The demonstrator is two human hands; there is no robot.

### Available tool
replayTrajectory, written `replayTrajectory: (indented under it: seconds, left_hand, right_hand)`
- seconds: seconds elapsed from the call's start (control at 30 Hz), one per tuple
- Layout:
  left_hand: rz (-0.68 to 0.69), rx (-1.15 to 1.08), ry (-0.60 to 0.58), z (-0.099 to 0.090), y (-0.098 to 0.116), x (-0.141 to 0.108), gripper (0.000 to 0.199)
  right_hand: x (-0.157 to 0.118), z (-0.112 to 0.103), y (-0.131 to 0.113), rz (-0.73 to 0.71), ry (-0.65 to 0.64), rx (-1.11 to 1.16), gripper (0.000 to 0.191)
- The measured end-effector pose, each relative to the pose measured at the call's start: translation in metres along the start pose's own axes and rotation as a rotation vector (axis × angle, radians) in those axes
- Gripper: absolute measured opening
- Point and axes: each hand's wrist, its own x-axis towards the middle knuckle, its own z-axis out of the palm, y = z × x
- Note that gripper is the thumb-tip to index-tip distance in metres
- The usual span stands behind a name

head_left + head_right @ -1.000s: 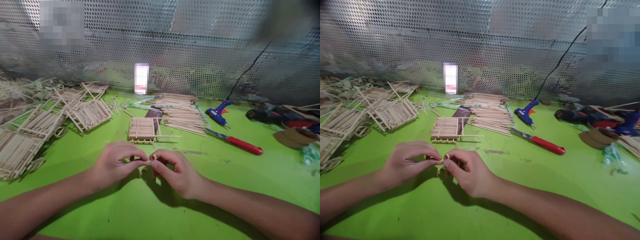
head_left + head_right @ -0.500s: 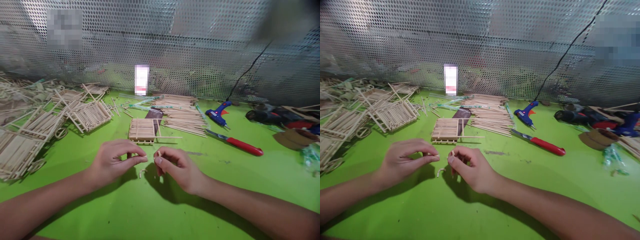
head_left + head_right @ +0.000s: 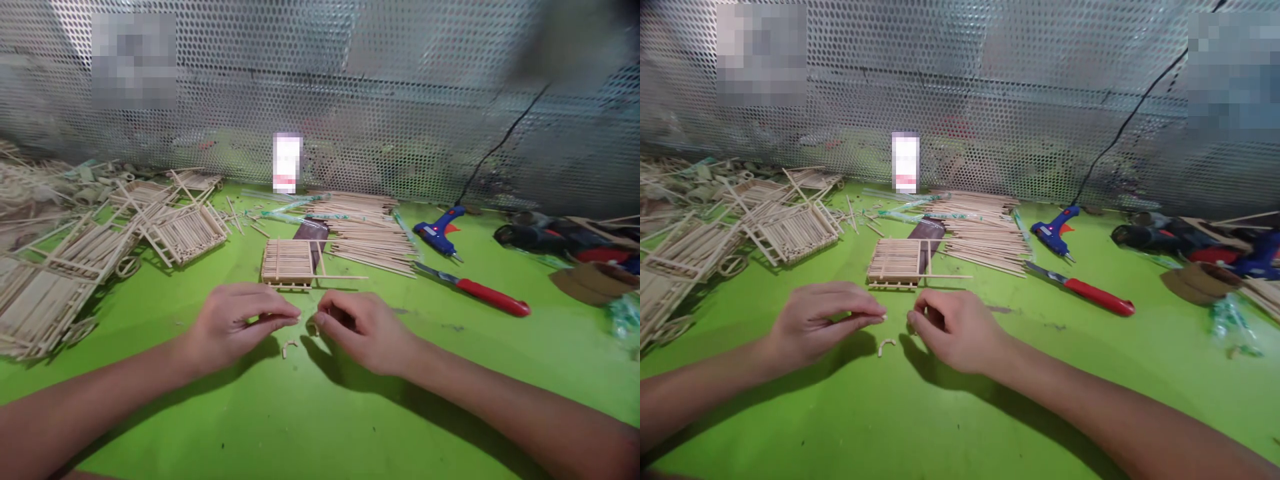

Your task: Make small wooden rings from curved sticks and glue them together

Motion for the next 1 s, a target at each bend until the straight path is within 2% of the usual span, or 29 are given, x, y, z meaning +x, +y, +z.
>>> replayTrajectory:
  seconds: [0.1,0.23,0.47,0.63,0.87,1.0]
  left_hand:
    - [0.091,0.015,-0.018,0.003,-0.001,0.000,0.013]
    - [0.149,0.038,-0.029,0.008,-0.001,-0.002,0.014]
    - [0.139,0.110,-0.088,0.009,0.000,-0.006,0.011]
    - [0.096,0.127,-0.098,0.011,0.001,-0.007,0.010]
    - [0.093,0.073,-0.060,0.014,0.005,-0.006,0.009]
    - [0.002,-0.091,-0.048,0.015,0.010,-0.001,0.009]
  right_hand:
    - [-0.005,0.004,-0.007,-0.161,0.023,0.100,0.033]
    - [-0.010,0.008,-0.015,-0.283,0.023,0.058,0.029]
    - [-0.013,0.012,-0.016,-0.288,0.053,-0.083,0.026]
    - [-0.012,0.015,-0.016,-0.290,0.082,-0.093,0.025]
    - [-0.011,0.022,-0.017,-0.254,0.157,0.040,0.020]
    - [-0.011,0.023,-0.019,-0.217,0.125,0.218,0.020]
